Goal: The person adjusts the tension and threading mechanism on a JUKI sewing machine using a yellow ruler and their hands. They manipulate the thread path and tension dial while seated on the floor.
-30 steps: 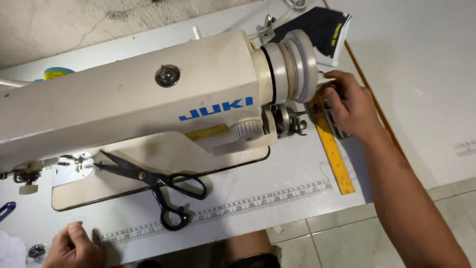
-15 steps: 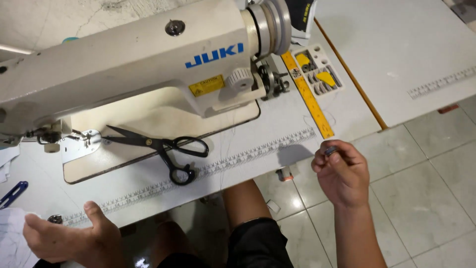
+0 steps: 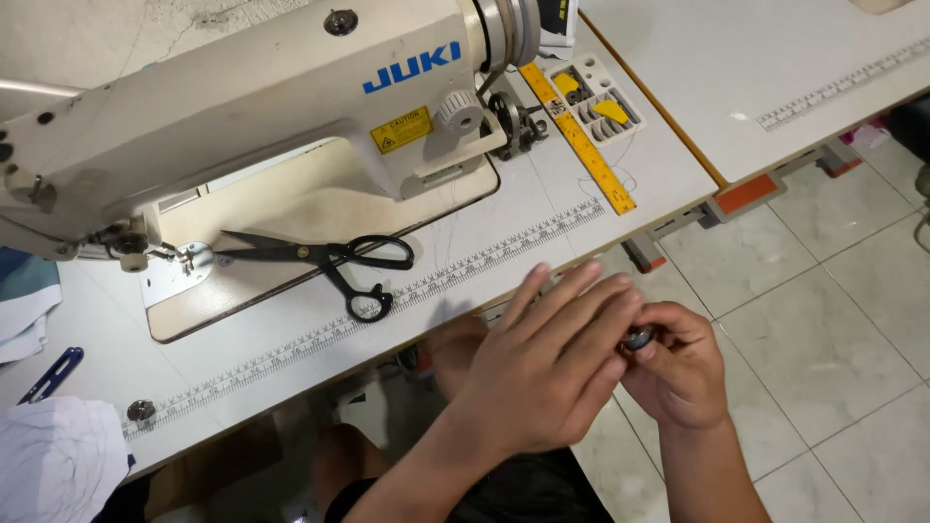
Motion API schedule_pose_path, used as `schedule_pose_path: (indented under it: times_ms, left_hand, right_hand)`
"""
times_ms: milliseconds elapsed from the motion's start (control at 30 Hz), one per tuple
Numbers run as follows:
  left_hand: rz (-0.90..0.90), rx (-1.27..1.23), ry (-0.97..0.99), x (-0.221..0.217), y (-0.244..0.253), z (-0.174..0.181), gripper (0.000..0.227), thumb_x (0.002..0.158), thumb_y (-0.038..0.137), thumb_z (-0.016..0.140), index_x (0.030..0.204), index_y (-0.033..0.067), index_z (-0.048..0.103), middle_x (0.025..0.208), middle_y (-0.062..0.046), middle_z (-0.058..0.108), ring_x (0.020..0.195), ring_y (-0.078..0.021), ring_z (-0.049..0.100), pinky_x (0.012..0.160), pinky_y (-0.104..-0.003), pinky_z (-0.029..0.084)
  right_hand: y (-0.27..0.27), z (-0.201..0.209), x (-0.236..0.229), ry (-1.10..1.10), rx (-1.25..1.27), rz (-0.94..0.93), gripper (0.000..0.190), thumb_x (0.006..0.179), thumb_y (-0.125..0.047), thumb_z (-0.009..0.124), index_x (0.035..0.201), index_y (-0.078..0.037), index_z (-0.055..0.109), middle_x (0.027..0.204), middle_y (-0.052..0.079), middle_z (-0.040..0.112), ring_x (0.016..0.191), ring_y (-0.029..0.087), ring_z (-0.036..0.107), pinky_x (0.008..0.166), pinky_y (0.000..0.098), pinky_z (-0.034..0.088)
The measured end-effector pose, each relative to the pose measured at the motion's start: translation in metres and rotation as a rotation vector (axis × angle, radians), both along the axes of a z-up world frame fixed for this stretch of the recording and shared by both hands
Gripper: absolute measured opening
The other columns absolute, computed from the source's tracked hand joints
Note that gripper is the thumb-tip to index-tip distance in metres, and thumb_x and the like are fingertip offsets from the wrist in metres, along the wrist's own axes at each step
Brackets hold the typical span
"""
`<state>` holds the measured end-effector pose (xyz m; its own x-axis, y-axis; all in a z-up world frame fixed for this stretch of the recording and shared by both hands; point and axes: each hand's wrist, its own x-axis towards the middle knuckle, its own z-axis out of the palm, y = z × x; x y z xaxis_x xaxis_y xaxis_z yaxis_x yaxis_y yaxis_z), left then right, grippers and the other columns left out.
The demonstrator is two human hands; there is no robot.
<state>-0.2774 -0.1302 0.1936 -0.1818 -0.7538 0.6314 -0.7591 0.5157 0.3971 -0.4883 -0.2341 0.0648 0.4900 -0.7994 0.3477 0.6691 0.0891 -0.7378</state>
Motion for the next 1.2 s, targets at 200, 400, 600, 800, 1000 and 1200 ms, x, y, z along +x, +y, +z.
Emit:
schedule_pose_path:
  times_ms: [200, 400, 600, 800, 1000, 1200]
  left_hand:
    - [-0.034, -0.087, 0.061, -0.001, -0.001, 0.019, 0.030, 0.121, 0.027, 0.058, 0.129, 0.0049, 0.077, 0.101, -0.007, 0.071, 0.087, -0.0263, 0.072, 0.083, -0.041, 0.055]
    - [-0.034, -0.103, 0.080, -0.008, 0.011, 0.015, 0.022, 0.115, 0.022, 0.066, 0.119, 0.0036, 0.078, 0.093, -0.009, 0.062, 0.077, -0.0314, 0.065, 0.072, -0.043, 0.050]
    - [-0.012, -0.089, 0.050, -0.006, 0.013, 0.012, 0.008, 0.113, 0.008, 0.073, 0.119, 0.0041, 0.077, 0.100, -0.008, 0.065, 0.086, -0.0314, 0.066, 0.085, -0.041, 0.060]
    - [0.041, -0.069, -0.047, -0.004, 0.021, 0.020, 0.036, 0.115, 0.011, 0.076, 0.085, 0.0133, 0.057, 0.079, -0.004, 0.045, 0.067, -0.0249, 0.049, 0.062, -0.039, 0.040]
    - [0.028, -0.104, -0.039, -0.005, 0.024, 0.016, 0.034, 0.114, 0.003, 0.073, 0.084, 0.0086, 0.059, 0.079, -0.007, 0.044, 0.068, -0.0292, 0.048, 0.063, -0.044, 0.040]
    - [0.104, -0.116, -0.093, 0.018, 0.036, 0.024, 0.021, 0.110, 0.000, 0.074, 0.096, 0.0100, 0.062, 0.083, -0.003, 0.046, 0.067, -0.0223, 0.046, 0.065, -0.040, 0.041]
  right_hand:
    - [0.023, 0.037, -0.002, 0.097, -0.176, -0.127, 0.021, 0.106, -0.004, 0.083, 0.125, 0.002, 0.077, 0.116, 0.022, 0.079, 0.097, 0.028, 0.079, 0.094, 0.0395, 0.069]
    - [0.039, 0.046, -0.003, 0.205, -0.274, -0.240, 0.020, 0.105, -0.010, 0.080, 0.121, 0.001, 0.072, 0.112, 0.022, 0.074, 0.092, 0.022, 0.073, 0.083, 0.0313, 0.066]
    - [0.032, 0.036, -0.005, 0.062, -0.123, 0.006, 0.032, 0.113, -0.002, 0.068, 0.144, 0.008, 0.070, 0.111, 0.025, 0.065, 0.093, 0.028, 0.062, 0.077, 0.0326, 0.054]
    - [0.027, 0.030, -0.011, -0.028, 0.081, 0.109, 0.016, 0.111, 0.001, 0.068, 0.126, 0.006, 0.067, 0.120, 0.027, 0.062, 0.079, 0.027, 0.075, 0.074, 0.0407, 0.068]
    - [0.020, 0.017, -0.013, -0.292, 0.450, 0.368, 0.050, 0.111, 0.010, 0.054, 0.160, 0.000, 0.057, 0.137, 0.031, 0.062, 0.103, 0.033, 0.070, 0.098, 0.0349, 0.069]
    - [0.021, -0.013, -0.005, -0.213, 0.778, 0.391, 0.024, 0.109, -0.009, 0.059, 0.128, -0.001, 0.070, 0.119, 0.016, 0.061, 0.089, 0.019, 0.057, 0.071, 0.0242, 0.053]
